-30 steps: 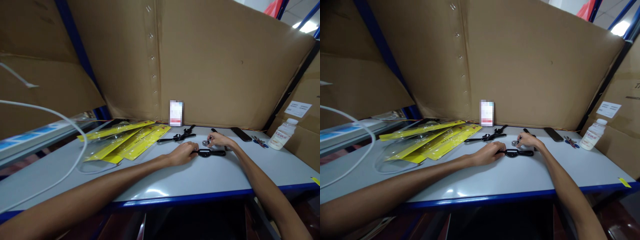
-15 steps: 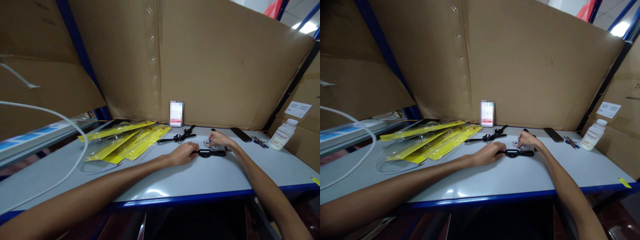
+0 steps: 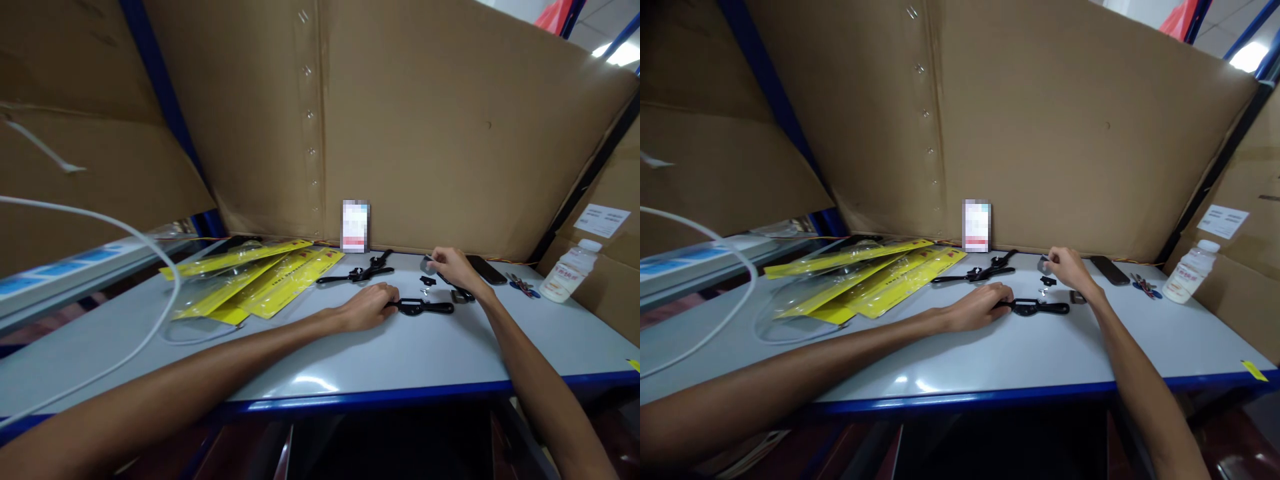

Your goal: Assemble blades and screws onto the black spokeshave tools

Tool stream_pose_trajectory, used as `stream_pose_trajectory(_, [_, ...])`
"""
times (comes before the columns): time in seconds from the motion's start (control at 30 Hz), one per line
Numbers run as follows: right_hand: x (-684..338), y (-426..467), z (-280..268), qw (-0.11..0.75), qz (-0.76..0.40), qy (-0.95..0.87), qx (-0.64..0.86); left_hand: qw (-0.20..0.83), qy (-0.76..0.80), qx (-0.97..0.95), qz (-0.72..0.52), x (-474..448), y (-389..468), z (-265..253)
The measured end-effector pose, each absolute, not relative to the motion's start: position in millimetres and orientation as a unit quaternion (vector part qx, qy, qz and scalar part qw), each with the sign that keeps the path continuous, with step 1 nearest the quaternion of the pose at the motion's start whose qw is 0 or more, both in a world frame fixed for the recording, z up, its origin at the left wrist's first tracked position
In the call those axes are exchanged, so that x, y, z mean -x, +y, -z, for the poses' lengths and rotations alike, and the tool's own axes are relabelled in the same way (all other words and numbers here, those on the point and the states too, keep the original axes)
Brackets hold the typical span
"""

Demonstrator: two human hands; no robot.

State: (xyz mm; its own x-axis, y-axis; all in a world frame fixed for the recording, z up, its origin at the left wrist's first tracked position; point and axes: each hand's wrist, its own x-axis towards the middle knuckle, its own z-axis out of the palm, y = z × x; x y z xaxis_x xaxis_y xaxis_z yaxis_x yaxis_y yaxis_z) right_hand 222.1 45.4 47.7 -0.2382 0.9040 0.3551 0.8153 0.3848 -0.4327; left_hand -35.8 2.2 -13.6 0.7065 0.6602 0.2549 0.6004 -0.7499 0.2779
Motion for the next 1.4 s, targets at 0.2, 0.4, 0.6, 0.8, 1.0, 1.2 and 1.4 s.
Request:
stream_pose_trajectory(0.2, [-193.8, 29.6, -37.9, 0.232, -0.280, -0.811, 0.459, 0.074, 0.326, -0.925, -0.180, 37.6, -1.4, 12.4])
stream_pose_trajectory(0.4, [-189.7, 29.3, -29.9, 0.180, -0.367, -0.808, 0.424, 0.074, 0.322, -0.927, -0.175, 37.8, -3.1, 11.2])
stream_pose_trajectory(0.6, [-195.6, 31.2, -31.7, 0.150, -0.398, -0.788, 0.445, 0.066, 0.344, -0.924, -0.154, 36.6, -7.6, 6.0])
stream_pose_trajectory(0.8, [-196.1, 30.4, -31.8, 0.126, -0.394, -0.778, 0.473, 0.067, 0.346, -0.923, -0.154, 36.7, -8.0, 6.7])
stream_pose_trajectory(1.0, [-194.4, 26.5, -33.4, 0.123, -0.423, -0.773, 0.456, 0.070, 0.353, -0.922, -0.144, 36.3, -10.3, 3.5])
stream_pose_trajectory(1.2, [-194.2, 27.5, -32.1, 0.131, -0.426, -0.772, 0.453, 0.068, 0.356, -0.922, -0.138, 36.0, -10.3, 2.7])
stream_pose_trajectory(1.4, [-194.3, 27.5, -32.1, 0.103, -0.411, -0.784, 0.454, 0.071, 0.356, -0.921, -0.142, 36.4, -9.6, 3.6])
